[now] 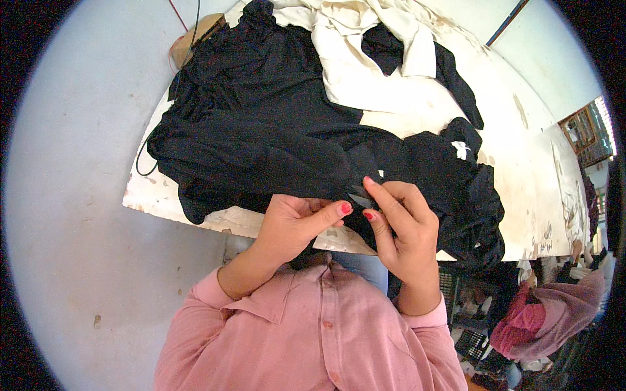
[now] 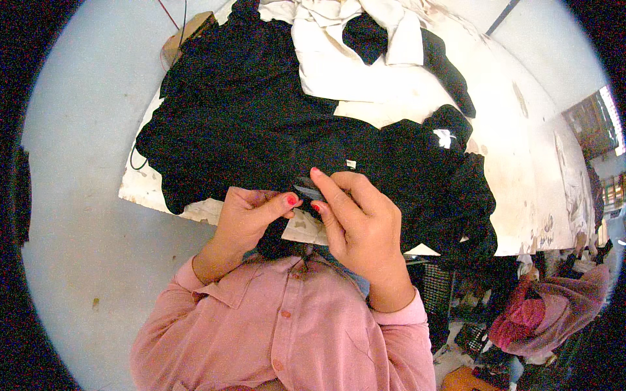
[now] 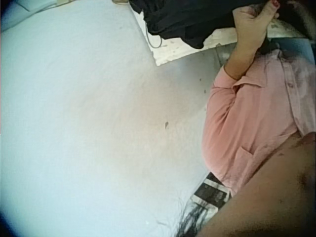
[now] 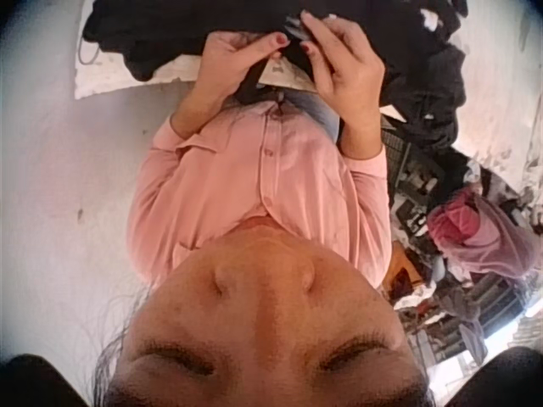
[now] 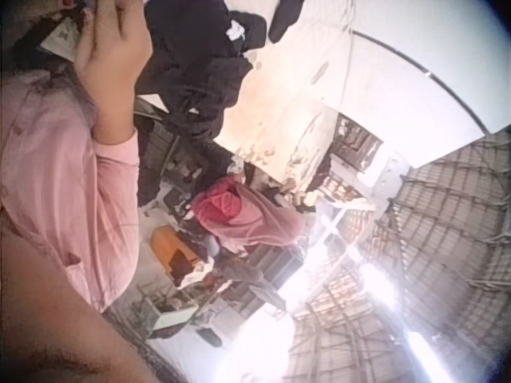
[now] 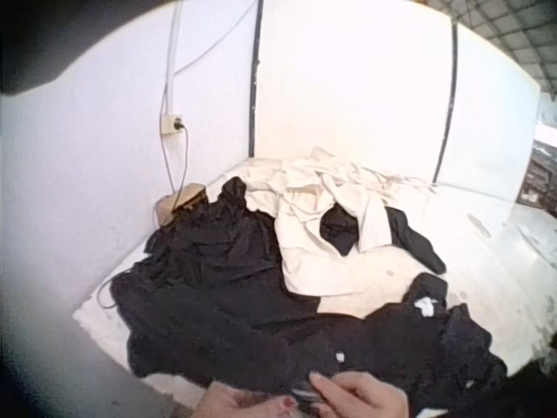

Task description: The person uses a small blade to trim loose threads from a black garment laid on a white table. They repeatedly lift, turn, and reposition the garment to access different areas, then cut visible threads with the blade.

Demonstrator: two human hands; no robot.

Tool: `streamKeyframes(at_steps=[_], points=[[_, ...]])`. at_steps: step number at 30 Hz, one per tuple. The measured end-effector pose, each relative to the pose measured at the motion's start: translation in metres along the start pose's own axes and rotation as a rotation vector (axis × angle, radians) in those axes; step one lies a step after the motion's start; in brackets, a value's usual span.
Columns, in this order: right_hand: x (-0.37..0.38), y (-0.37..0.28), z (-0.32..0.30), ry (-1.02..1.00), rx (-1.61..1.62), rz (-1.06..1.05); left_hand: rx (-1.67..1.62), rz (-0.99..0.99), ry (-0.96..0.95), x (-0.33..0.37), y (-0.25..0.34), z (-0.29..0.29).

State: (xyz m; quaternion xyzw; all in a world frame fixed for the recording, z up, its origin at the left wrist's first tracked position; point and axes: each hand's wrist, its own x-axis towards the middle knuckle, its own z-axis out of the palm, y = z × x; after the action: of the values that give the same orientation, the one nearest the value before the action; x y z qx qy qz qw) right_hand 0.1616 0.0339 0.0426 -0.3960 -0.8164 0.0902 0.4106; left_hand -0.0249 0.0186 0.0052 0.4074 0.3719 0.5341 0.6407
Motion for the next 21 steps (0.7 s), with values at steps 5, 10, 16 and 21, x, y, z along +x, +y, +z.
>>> streamKeyframes(at_steps=[5,10,16,21], points=[[0.001,0.007,0.004,0.057,0.004,-0.039,0.011,-0.008,-0.025,0.004,-0.005,-0.005],[0.002,0.009,0.012,0.035,0.121,0.004,-0.087,-0.014,0.06,0.006,-0.001,-0.003],[-0.008,0.025,-0.009,0.176,-0.049,0.003,-0.377,0.103,0.478,0.026,0.027,-0.05],[-0.016,0.054,-0.031,0.278,-0.155,0.152,-0.146,0.371,0.694,0.011,0.068,-0.125]])
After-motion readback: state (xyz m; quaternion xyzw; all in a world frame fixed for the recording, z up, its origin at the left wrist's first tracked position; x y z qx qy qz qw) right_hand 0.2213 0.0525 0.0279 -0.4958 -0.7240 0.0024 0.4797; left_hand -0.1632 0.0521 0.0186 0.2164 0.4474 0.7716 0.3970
